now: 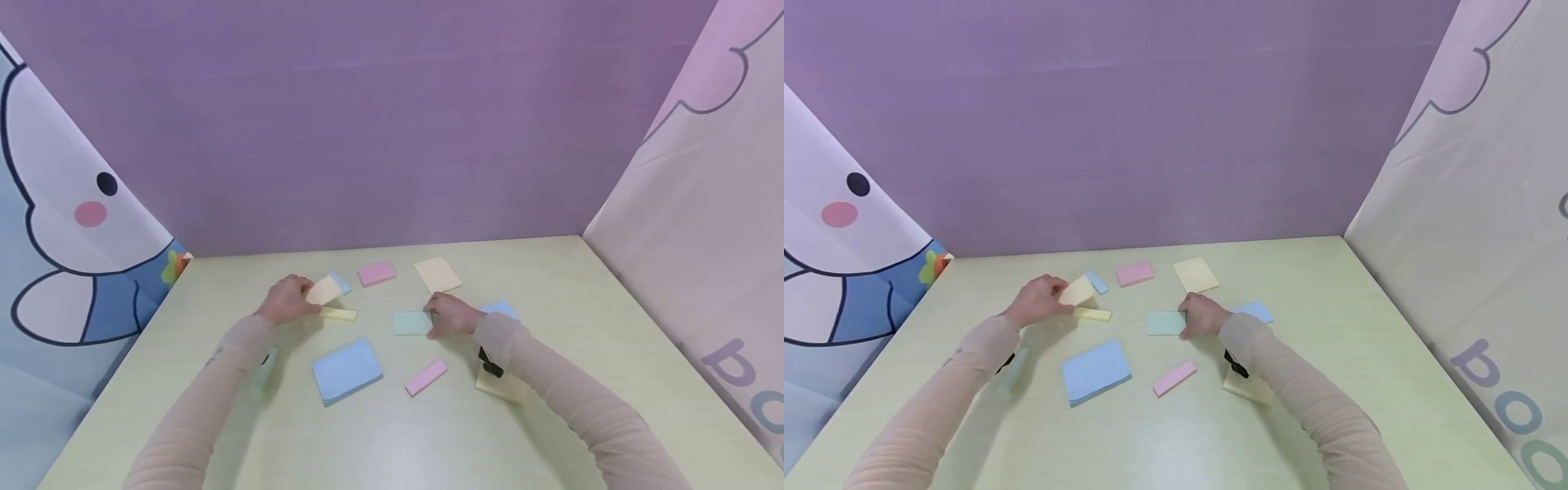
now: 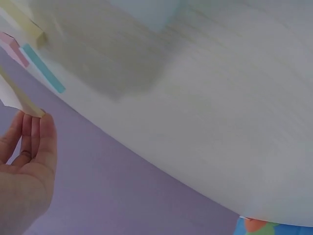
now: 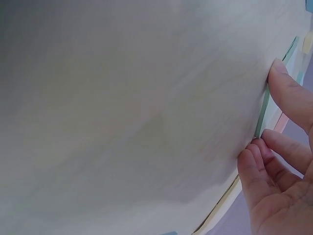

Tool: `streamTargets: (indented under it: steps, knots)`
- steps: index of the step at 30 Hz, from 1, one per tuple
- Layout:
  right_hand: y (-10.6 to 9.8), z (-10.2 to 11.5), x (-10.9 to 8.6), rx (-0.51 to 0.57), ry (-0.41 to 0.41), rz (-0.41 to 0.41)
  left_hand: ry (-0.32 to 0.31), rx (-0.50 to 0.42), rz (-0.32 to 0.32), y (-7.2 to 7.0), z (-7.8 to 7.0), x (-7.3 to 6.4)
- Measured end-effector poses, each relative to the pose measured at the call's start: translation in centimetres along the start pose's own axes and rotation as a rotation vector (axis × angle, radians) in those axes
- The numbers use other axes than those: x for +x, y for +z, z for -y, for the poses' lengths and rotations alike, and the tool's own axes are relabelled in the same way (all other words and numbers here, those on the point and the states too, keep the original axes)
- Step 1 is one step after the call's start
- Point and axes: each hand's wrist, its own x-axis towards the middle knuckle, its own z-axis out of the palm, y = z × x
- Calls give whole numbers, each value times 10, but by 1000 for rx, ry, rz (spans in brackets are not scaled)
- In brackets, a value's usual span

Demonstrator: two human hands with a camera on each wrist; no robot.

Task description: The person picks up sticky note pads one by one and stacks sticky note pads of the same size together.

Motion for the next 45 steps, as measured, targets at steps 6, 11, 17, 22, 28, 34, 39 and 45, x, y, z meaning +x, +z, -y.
streamTargets:
  steps: [6,11,17,22,28,34,39,45]
  knots:
    - [1,0,0,-2,7,1,15,-11,6,0,-16,0]
    - [1,2,1,-14,7,3,30,-29,37,0,-28,-1]
    - [1,3,1,-27,0,-1,68,-44,50,0,-39,-1]
    - [1,3,1,-18,0,2,63,-42,63,2,-45,-1]
    - [1,3,0,-10,-3,10,56,-47,61,4,-50,1]
    - [0,-1,0,-12,-2,12,86,-35,53,9,-56,4]
    - [-2,-1,0,-8,3,15,85,-33,51,12,-62,6]
    - [-3,1,0,-7,21,23,111,-23,49,15,-68,6]
